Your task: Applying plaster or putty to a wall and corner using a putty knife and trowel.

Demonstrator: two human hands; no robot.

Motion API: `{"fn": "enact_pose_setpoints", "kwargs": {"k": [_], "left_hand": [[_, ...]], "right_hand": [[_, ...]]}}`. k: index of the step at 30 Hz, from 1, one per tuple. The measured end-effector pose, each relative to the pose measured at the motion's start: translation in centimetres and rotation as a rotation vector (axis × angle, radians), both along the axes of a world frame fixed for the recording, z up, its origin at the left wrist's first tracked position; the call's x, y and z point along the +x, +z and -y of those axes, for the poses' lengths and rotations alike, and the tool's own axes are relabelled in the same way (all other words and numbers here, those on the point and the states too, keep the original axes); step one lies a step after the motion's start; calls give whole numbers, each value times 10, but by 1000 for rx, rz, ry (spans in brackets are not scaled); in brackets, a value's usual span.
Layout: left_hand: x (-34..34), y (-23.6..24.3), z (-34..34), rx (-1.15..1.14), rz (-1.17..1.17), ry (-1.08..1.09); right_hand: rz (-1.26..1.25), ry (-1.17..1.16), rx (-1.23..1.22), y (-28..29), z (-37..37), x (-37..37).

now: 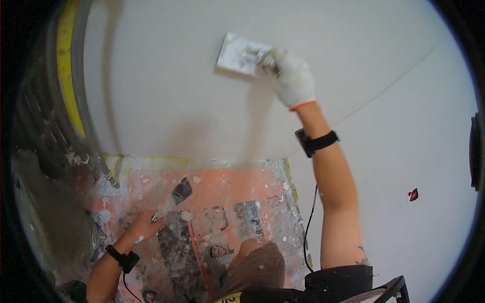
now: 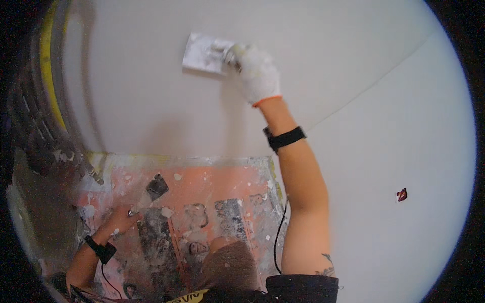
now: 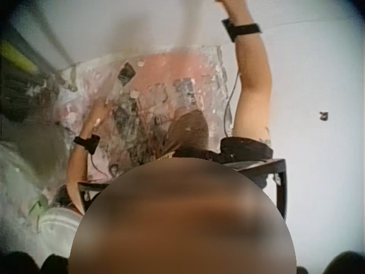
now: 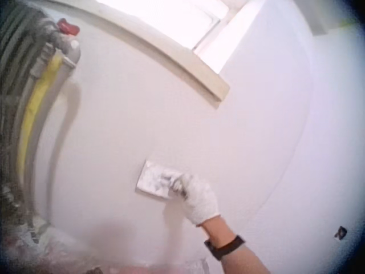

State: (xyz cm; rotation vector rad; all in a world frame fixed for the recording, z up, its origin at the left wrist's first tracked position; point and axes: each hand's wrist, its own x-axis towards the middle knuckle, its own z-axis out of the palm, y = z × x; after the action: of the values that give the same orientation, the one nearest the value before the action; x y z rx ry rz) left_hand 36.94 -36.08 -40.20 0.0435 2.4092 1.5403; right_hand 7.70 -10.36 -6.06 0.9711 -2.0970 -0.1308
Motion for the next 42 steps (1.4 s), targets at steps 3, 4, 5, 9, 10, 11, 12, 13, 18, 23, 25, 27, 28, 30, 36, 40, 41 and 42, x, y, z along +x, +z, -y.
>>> {"fn": "enact_pose_setpoints", "kwargs": {"k": [3, 4, 5, 9, 10, 11, 12, 13, 18, 23, 25, 27, 28, 30, 36, 40, 41, 42], "left_hand": [[17, -1, -1, 24, -20, 40], [22, -2, -2, 41, -3, 66], [25, 3, -1, 23, 4, 66], [36, 24, -3, -51, 211, 62], [38, 26, -4, -37, 274, 84], [39, 28, -7, -52, 287, 86], [40, 33, -10, -49, 226, 87], [39, 37, -11, -43, 164, 86], [39, 24, -3, -101, 265, 62], [26, 50, -28, -33, 352, 96], [13, 60, -39, -26, 442, 69], [-2, 68, -53, -5, 431, 38], [-6, 68, -57, 25, 412, 8], [-3, 74, -55, 27, 397, 27], [10, 74, -41, 4, 441, 131], [6, 53, -35, -138, -14, 206], [1, 55, -35, -142, -10, 206], [-6, 56, -35, -326, -197, 173]], "right_hand": [[47, -56, 70, -79, -13, 5], [60, -51, 53, -106, -18, 4], [82, -45, 62, -131, -25, 3], [339, -113, 112, -212, -42, -4], [350, -108, 95, -229, -46, -6], [337, -108, 96, -247, -49, -8], [327, -108, 99, -263, -54, -11], [344, -107, 90, -278, -60, -14], [925, -41, -299, -317, -85, 3], [1652, 117, -1059, -261, -70, 58], [1956, 611, -1337, -251, -54, 70], [1978, 675, -1225, -277, -47, 71], [1991, 736, -1101, -288, -47, 73], [2016, 567, -965, -274, -47, 90], [1885, 429, -512, -364, -66, 87], [1742, 324, -455, -393, -64, 98], [2072, 273, -857, -401, -55, 107], [2359, 188, -1295, -394, -41, 115]]}}
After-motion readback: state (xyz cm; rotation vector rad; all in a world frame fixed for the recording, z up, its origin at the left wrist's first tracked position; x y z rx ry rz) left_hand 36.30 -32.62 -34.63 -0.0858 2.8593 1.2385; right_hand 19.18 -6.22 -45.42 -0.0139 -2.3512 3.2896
